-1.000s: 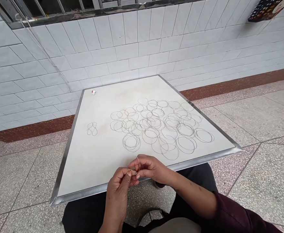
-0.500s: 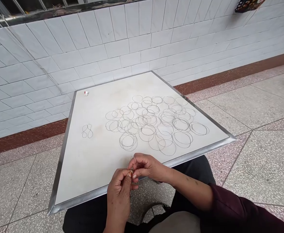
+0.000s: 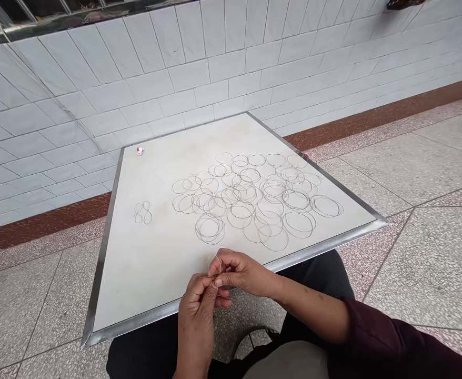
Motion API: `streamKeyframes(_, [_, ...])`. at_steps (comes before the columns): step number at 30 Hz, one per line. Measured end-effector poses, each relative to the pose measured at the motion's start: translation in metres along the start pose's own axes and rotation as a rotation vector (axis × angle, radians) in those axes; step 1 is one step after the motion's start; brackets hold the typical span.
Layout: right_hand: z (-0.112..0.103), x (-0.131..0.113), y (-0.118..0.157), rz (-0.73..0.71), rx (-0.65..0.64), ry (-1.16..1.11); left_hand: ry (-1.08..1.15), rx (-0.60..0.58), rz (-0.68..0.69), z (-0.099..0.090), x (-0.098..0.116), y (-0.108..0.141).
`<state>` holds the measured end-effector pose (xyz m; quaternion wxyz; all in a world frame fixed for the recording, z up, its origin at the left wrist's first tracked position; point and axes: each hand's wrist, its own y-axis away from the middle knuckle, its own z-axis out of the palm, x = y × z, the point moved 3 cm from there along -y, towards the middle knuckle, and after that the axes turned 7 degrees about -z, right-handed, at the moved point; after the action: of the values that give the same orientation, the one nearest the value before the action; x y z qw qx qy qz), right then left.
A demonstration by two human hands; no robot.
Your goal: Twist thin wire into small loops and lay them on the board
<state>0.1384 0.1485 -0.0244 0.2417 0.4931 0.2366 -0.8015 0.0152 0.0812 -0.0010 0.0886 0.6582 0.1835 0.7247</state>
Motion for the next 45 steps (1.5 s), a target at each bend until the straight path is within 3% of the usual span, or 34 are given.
streamKeyframes(7, [0.007,-0.004,0.000,-0.007,-0.008,-0.136,-0.042,0.014,0.021,0.001,0.003,0.003])
streamKeyframes(20, [0.009,-0.004,0.001,-0.034,0.037,-0.058,-0.102,-0.007,0.019,0.001,0.010,0.003])
streamKeyframes(24, [0.007,-0.007,0.002,-0.049,0.078,0.027,0.014,-0.044,-0.007,0.000,0.008,0.003])
streamKeyframes(30, [0.003,-0.007,0.001,-0.046,0.049,0.030,0.323,-0.052,-0.193,0.000,0.001,-0.001])
streamKeyframes(36, [0.000,-0.005,-0.001,-0.005,0.021,0.036,0.317,-0.065,-0.208,0.003,0.000,0.000])
streamKeyframes(45, [-0.002,-0.011,-0.003,-0.076,0.131,0.250,0.381,-0.028,-0.223,0.006,0.002,0.002])
